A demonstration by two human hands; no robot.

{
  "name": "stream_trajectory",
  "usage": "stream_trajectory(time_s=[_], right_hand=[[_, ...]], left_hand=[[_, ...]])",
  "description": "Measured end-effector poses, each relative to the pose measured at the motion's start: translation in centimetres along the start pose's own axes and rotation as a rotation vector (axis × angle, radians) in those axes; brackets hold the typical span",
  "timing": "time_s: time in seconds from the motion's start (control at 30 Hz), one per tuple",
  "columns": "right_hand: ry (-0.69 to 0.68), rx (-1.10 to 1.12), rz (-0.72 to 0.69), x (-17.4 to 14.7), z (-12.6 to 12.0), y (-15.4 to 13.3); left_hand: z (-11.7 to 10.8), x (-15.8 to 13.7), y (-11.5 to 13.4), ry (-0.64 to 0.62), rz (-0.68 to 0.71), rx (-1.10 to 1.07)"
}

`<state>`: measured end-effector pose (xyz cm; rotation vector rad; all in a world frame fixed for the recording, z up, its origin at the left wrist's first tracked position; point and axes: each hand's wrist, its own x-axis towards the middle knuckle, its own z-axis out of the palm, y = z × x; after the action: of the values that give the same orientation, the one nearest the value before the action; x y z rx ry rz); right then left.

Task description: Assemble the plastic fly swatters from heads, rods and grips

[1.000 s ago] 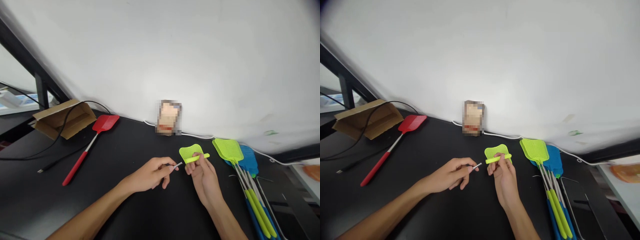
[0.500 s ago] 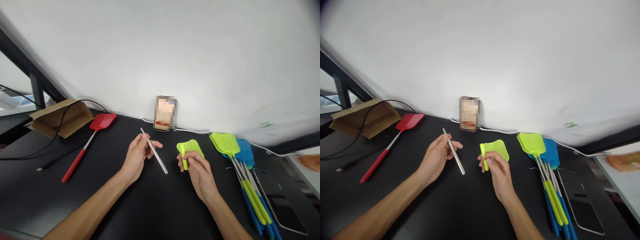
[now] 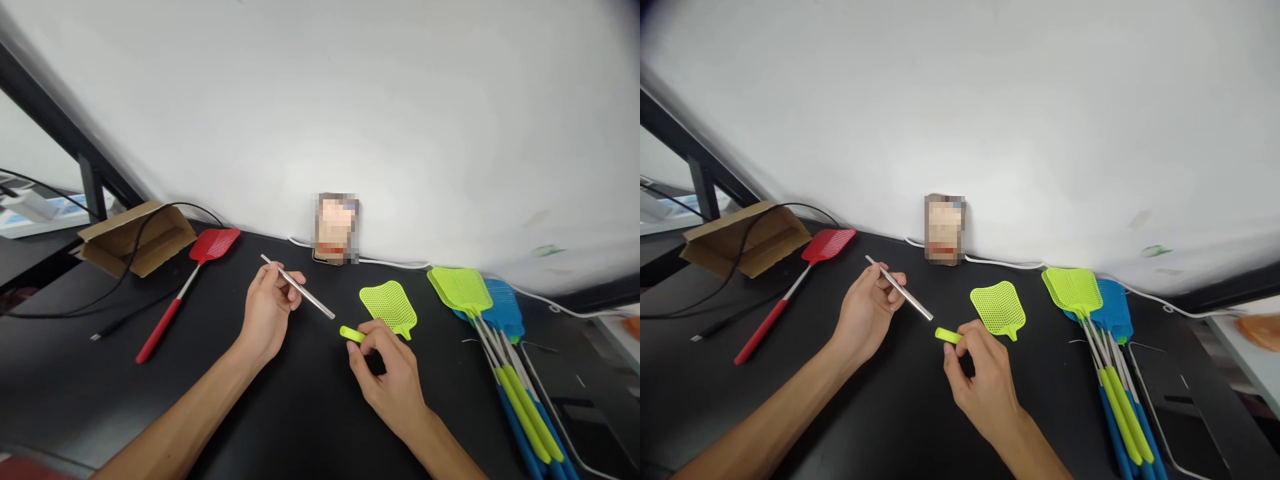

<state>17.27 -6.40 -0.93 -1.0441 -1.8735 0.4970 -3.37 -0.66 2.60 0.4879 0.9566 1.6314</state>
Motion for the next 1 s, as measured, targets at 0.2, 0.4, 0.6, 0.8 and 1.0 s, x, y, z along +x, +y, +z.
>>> stream_trajectory(time_s=[0.2,0.4,0.6,0.8,1.0], right_hand=[[0.031,-0.033,0.074,0.19,-0.36,0.66],[0.019,-0.102,0.052,0.01,-0.41,0.61],[0.04,-0.128,-0.01,0.02,-0.54,0.33],[0.045,-0.138,-0.054,0.1,-0.49,0.37],[0.057,-0.164,-0.078,-0.08,-0.53,0.49]], left_hand=[[0.11,-0.21,0.05,-0.021,-0.024,-0.017],[0.32,-0.63,-0.07,-0.055,-0.045,-0.017],[0.39,-0.78,0.04,-0.046,-0.044,-0.021],[0.51,-0.9,0.08,-0.052,-0.049,-0.029],[0.4,-1.0,0.03,-0.063,-0.065,-0.03]])
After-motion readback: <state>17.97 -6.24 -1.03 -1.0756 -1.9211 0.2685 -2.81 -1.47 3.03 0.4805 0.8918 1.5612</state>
